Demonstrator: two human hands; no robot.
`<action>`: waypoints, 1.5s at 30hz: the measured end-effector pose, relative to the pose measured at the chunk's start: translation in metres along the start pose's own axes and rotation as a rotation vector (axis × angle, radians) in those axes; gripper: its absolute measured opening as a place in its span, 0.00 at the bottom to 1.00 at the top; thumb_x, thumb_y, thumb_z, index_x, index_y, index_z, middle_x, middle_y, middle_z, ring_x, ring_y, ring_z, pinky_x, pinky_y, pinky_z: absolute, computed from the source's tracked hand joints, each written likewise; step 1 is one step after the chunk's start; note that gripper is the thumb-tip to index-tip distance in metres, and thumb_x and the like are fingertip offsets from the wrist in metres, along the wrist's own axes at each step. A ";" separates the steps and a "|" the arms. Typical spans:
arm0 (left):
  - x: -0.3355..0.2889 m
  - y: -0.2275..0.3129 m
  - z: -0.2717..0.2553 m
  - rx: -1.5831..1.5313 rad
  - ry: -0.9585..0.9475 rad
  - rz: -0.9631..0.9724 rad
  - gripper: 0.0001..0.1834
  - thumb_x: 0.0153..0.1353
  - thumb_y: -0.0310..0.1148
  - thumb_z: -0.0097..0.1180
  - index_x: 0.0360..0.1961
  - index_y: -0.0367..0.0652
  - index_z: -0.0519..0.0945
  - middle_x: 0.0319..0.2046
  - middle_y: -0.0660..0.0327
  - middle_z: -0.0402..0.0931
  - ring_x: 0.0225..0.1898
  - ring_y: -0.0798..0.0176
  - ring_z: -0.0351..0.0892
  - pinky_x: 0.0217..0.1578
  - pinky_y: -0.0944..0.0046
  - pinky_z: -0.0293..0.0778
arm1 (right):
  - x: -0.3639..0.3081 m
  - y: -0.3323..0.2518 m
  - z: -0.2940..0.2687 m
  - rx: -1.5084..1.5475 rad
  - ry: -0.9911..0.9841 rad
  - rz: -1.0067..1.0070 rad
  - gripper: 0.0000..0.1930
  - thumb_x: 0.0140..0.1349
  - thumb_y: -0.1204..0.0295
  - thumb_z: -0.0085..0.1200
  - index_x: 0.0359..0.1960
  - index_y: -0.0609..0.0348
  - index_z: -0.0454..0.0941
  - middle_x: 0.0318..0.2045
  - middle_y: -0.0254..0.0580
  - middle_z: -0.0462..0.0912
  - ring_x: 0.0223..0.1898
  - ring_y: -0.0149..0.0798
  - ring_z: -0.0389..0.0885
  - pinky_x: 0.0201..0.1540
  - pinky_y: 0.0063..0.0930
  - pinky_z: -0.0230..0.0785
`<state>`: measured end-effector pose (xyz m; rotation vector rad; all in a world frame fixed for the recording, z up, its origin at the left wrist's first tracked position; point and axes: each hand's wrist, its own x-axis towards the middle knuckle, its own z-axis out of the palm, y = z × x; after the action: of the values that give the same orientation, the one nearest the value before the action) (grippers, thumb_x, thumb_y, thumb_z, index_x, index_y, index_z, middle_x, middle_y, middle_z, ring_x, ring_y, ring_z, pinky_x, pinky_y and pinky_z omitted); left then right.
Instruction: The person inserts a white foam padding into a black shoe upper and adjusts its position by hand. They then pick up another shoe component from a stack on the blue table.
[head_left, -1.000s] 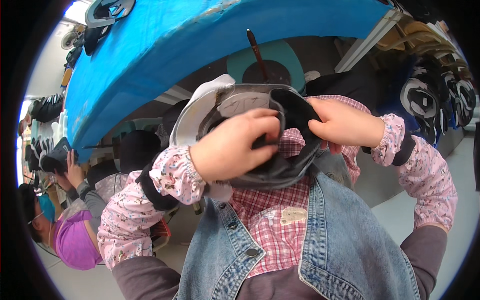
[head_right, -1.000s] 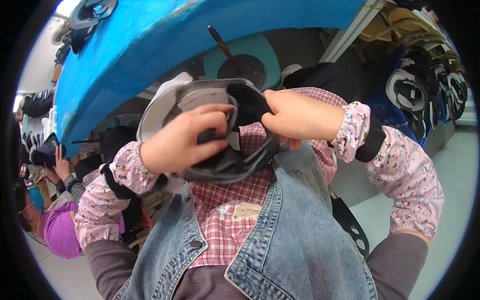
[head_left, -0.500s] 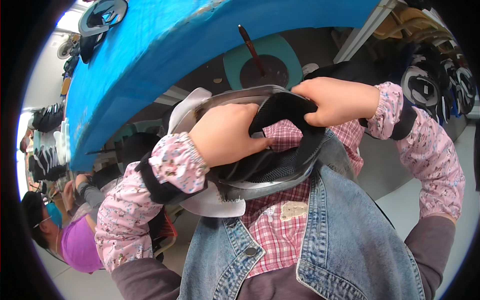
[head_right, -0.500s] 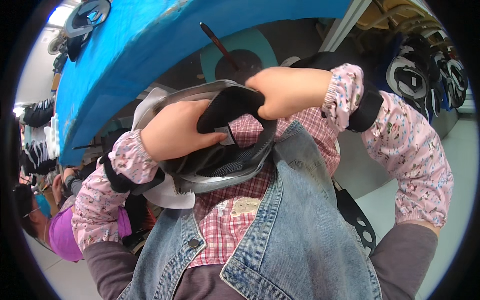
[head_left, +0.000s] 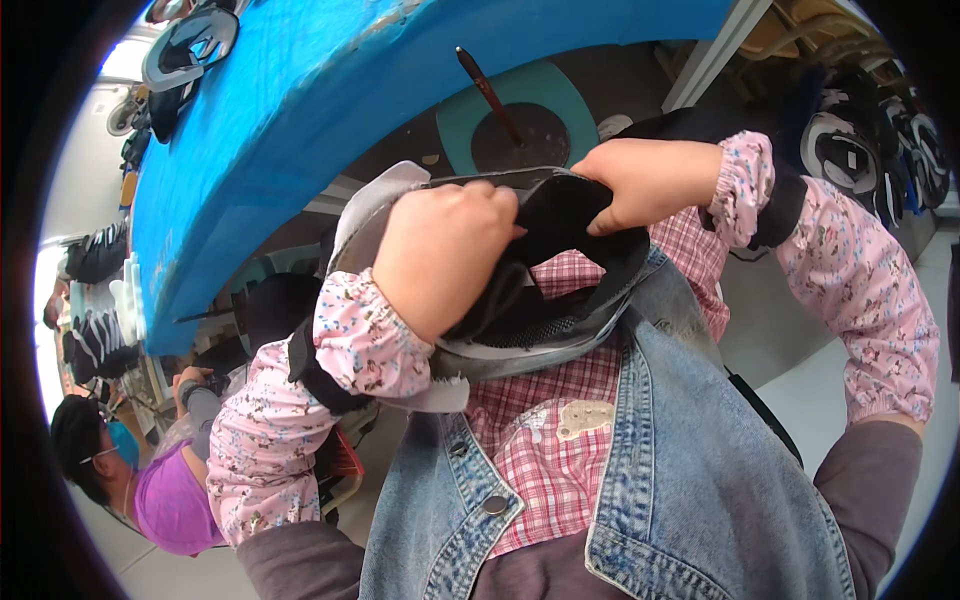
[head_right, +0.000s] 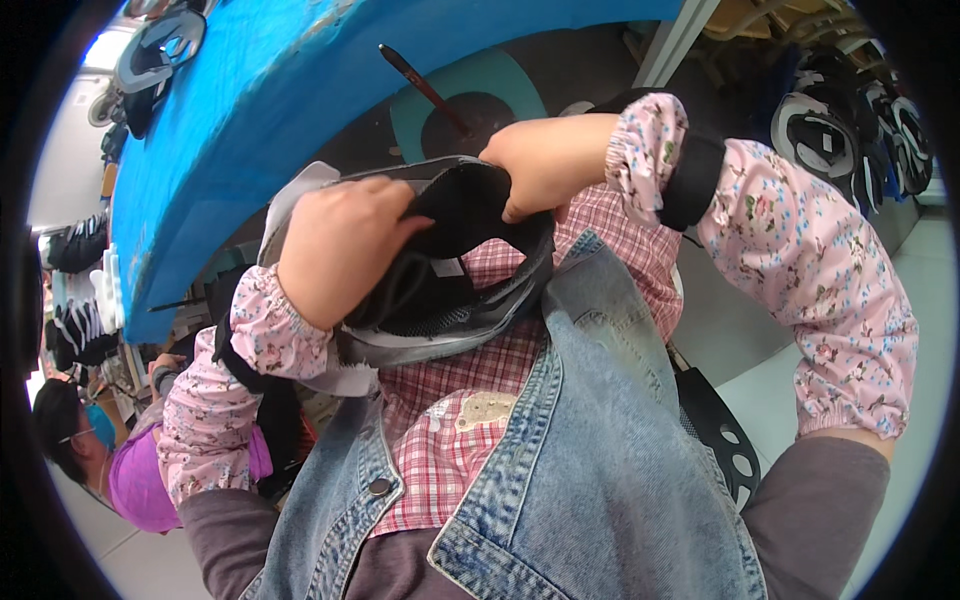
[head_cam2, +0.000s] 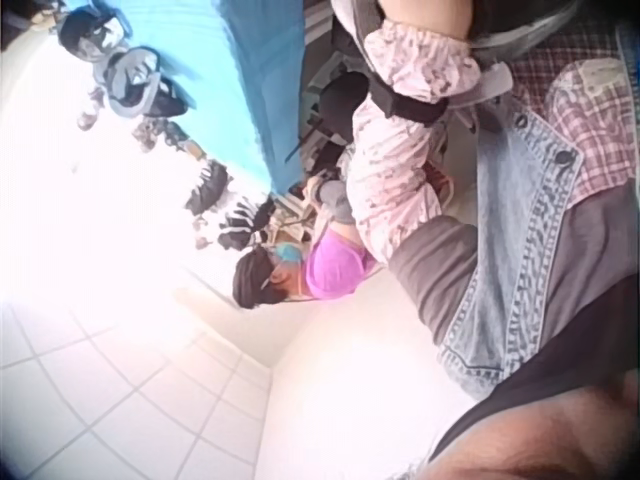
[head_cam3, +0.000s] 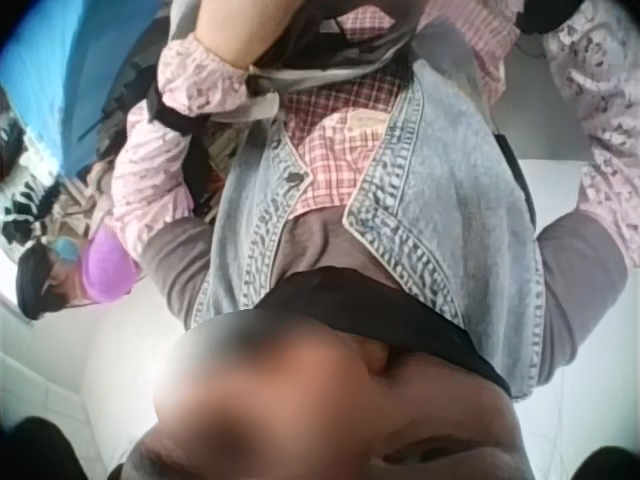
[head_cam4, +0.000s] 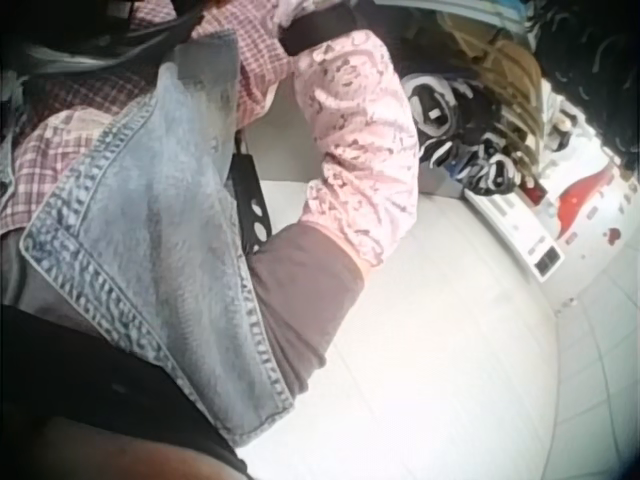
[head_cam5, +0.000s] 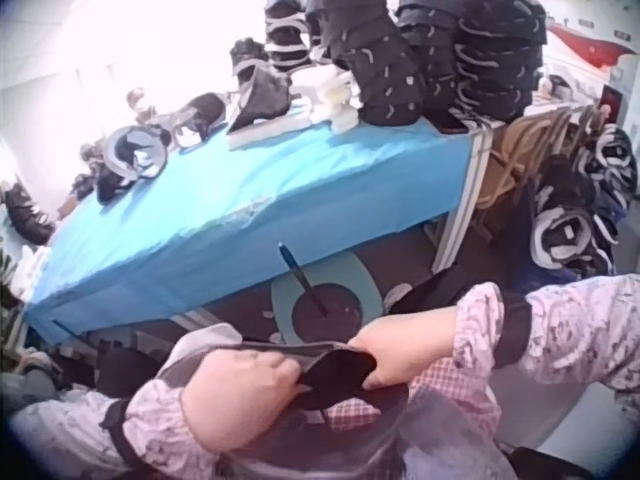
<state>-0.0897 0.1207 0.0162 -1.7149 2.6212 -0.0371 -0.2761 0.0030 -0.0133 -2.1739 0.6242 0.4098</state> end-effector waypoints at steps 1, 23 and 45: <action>0.002 -0.003 -0.001 0.022 0.022 -0.048 0.14 0.52 0.41 0.61 0.29 0.42 0.75 0.27 0.60 0.75 0.26 0.56 0.77 0.27 0.60 0.72 | -0.002 0.001 -0.001 0.000 0.015 -0.014 0.17 0.51 0.70 0.61 0.41 0.68 0.77 0.33 0.52 0.82 0.36 0.48 0.81 0.41 0.34 0.73; 0.011 -0.030 0.011 -0.220 0.083 -0.076 0.12 0.51 0.35 0.64 0.30 0.37 0.78 0.28 0.54 0.77 0.27 0.51 0.77 0.29 0.59 0.73 | -0.010 -0.002 0.001 -0.027 -0.008 -0.093 0.19 0.54 0.65 0.60 0.41 0.67 0.76 0.31 0.52 0.81 0.33 0.48 0.80 0.39 0.35 0.72; 0.029 -0.003 -0.001 -0.197 -0.056 -0.028 0.12 0.50 0.35 0.62 0.27 0.37 0.76 0.26 0.54 0.75 0.30 0.49 0.77 0.32 0.56 0.72 | 0.009 0.005 0.038 -0.275 0.558 -0.125 0.12 0.37 0.68 0.66 0.22 0.63 0.79 0.22 0.49 0.80 0.31 0.51 0.81 0.35 0.41 0.73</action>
<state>-0.0981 0.0930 0.0174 -1.7794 2.6380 0.2745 -0.2744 0.0279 -0.0443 -2.5938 0.7566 -0.2044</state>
